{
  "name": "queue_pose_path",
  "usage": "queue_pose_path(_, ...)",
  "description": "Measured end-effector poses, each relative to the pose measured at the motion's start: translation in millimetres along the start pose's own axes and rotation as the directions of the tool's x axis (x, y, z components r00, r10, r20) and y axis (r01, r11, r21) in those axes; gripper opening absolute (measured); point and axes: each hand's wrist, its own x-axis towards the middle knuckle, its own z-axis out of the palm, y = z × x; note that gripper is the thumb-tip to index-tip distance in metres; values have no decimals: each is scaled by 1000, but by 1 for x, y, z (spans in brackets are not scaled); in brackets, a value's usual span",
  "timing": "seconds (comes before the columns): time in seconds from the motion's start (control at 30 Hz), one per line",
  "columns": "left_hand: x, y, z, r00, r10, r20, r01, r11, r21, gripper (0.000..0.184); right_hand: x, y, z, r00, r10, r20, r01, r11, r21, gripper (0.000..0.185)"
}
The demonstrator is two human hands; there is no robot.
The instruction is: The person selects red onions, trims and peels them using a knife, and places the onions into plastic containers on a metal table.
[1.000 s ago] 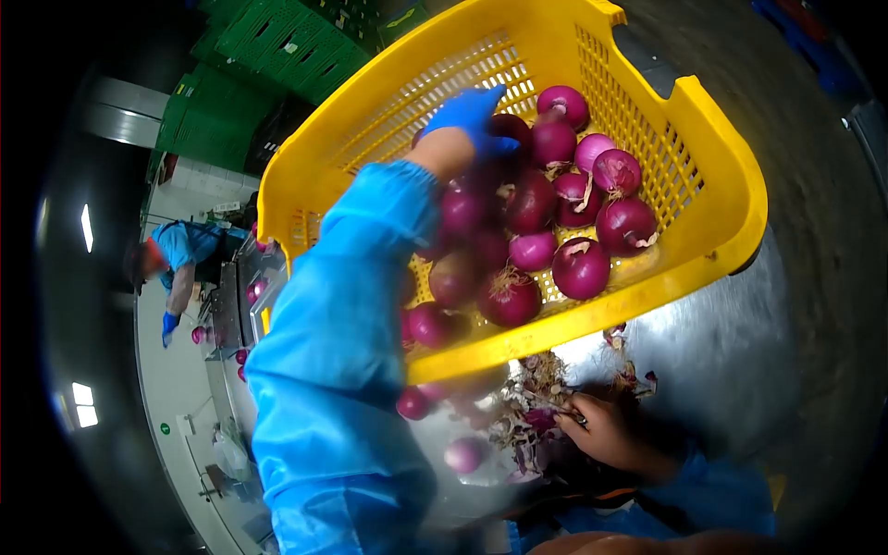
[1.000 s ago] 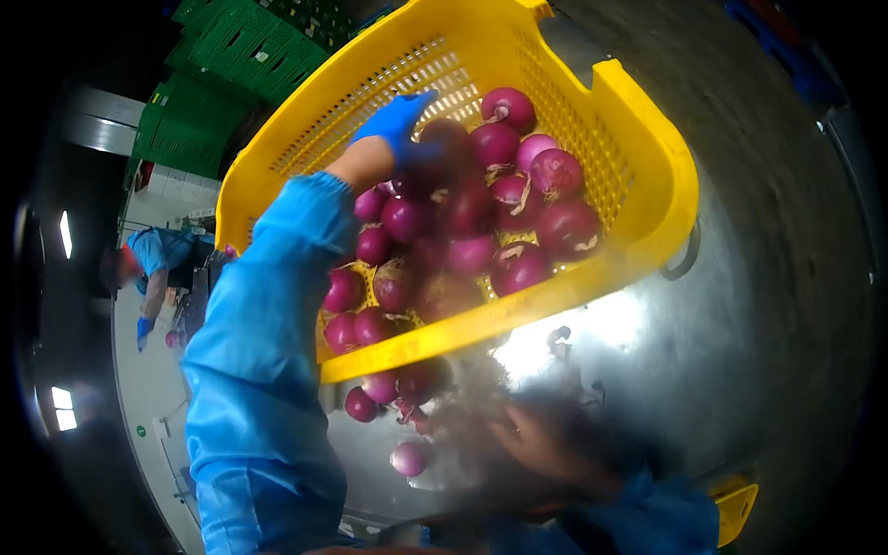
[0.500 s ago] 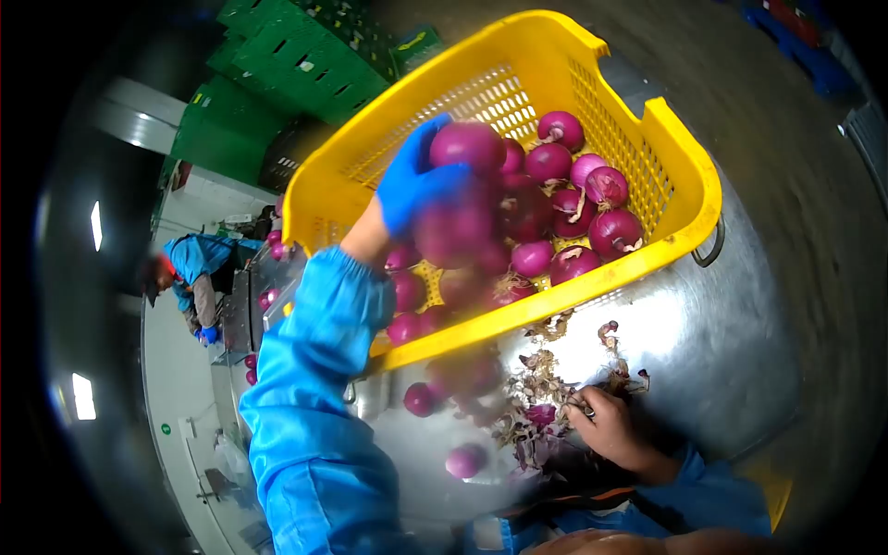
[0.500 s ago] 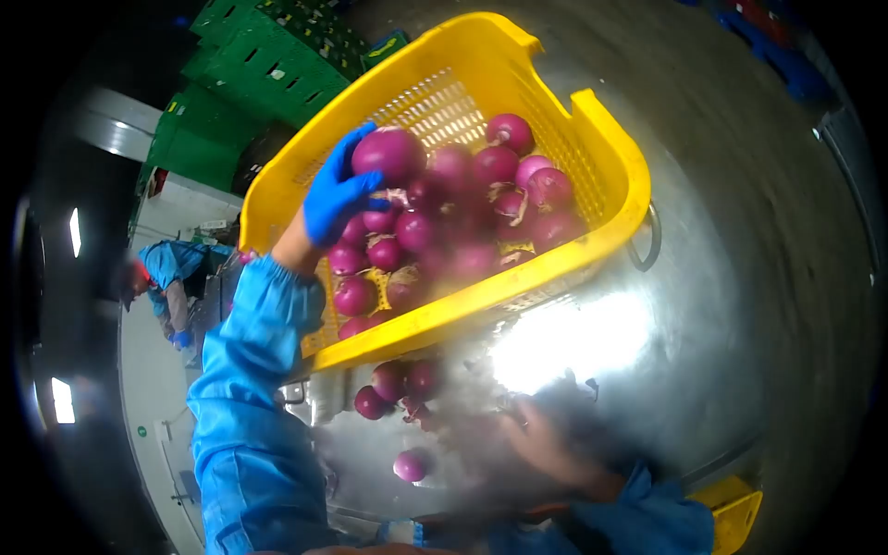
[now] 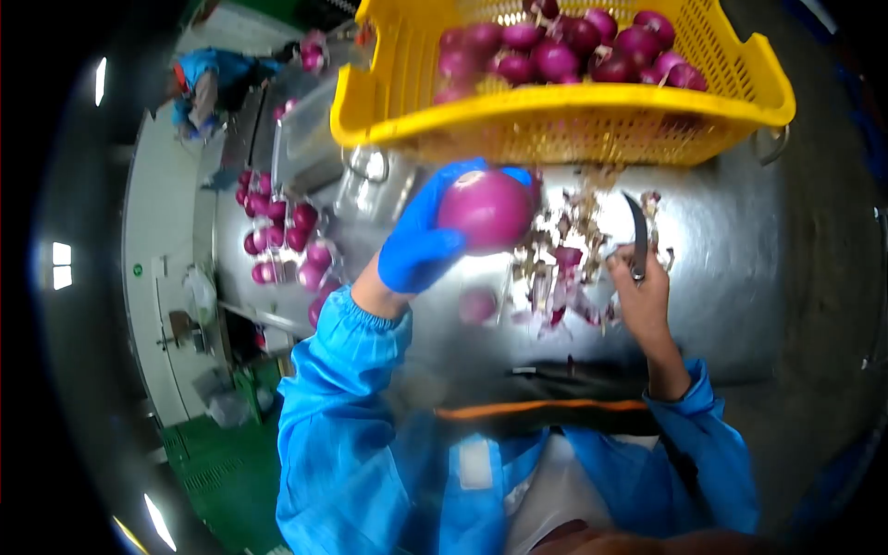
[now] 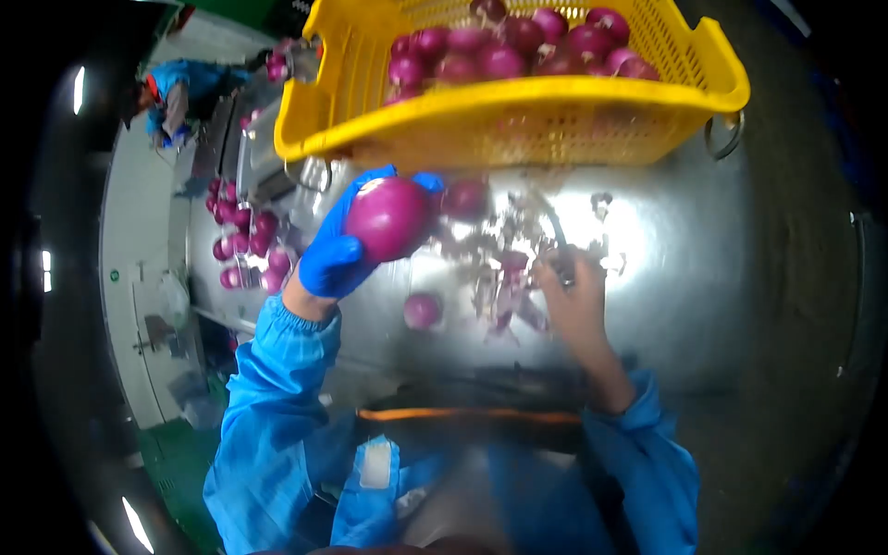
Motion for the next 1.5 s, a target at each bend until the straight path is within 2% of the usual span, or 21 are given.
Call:
queue_pose_path(0.13,-45,-48,-45,935,-36,-353,182,903,389,73,-20,-1,10,997,-30,77,31,999,-10,13)
queue_pose_path(0.2,-68,-85,-61,921,3,-390,169,898,407,74,-31,-2,19,992,15,124,-17,1000,19,11)
queue_pose_path(0.27,-84,-123,-79,920,179,-349,142,678,721,76,-36,-7,31,980,99,175,-117,989,96,8)
queue_pose_path(0.4,-92,-157,-86,885,314,-344,192,427,884,90,-40,-5,51,974,74,214,-71,997,-23,10)
queue_pose_path(0.43,-96,-162,-81,874,349,-339,296,172,940,92,-40,-2,55,971,59,230,-46,997,-62,17)
queue_pose_path(0.53,-105,-156,-70,888,311,-337,351,14,936,79,-38,1,68,956,57,288,-30,995,-97,18)
queue_pose_path(0.6,-125,-147,-71,847,366,-384,415,-6,910,67,-35,11,78,954,16,300,35,986,-164,19)
queue_pose_path(0.67,-157,-149,-76,758,409,-508,493,151,857,56,-30,10,89,946,-1,324,59,984,-170,17)
queue_pose_path(0.73,-198,-183,-86,598,387,-702,526,472,708,47,-19,23,102,924,14,383,90,964,-252,29)
queue_pose_path(0.83,-226,-248,-98,656,265,-707,493,559,667,42,-1,33,134,893,128,432,79,900,-429,43)
queue_pose_path(0.93,-203,-260,-84,524,260,-811,299,835,461,39,10,70,168,908,-89,410,233,919,-317,50)
queue_pose_path(0.97,-202,-257,-89,555,280,-783,365,764,532,38,12,70,179,904,-125,408,291,880,-375,47)
queue_pose_path(1.07,-207,-240,-105,663,339,-668,470,506,723,34,2,53,182,920,122,373,28,927,-373,43)
queue_pose_path(1.13,-216,-184,-107,763,376,-526,428,317,847,33,-5,28,183,895,190,404,-108,970,-217,40)
queue_pose_path(1.2,-227,-145,-125,687,232,-688,351,723,595,32,-12,15,186,886,127,446,-111,992,-63,42)
queue_pose_path(1.23,-232,-125,-133,636,156,-756,284,863,418,32,-15,18,189,910,53,411,-19,996,-86,43)
queue_pose_path(1.27,-235,-94,-138,584,17,-811,129,985,113,31,-18,20,192,927,-34,375,79,991,-108,45)
queue_pose_path(1.37,-238,-22,-187,664,60,-746,69,988,140,32,-32,-20,206,949,73,308,12,964,-266,36)
queue_pose_path(1.4,-236,-3,-213,700,111,-705,49,978,202,32,-37,-18,215,961,-1,276,64,974,-219,32)
queue_pose_path(1.43,-230,16,-238,690,143,-710,35,973,230,32,-42,-11,221,961,-20,277,90,966,-241,29)
queue_pose_path(1.5,-207,49,-295,659,211,-722,1,960,282,31,-54,-13,239,959,98,264,-8,947,-322,27)
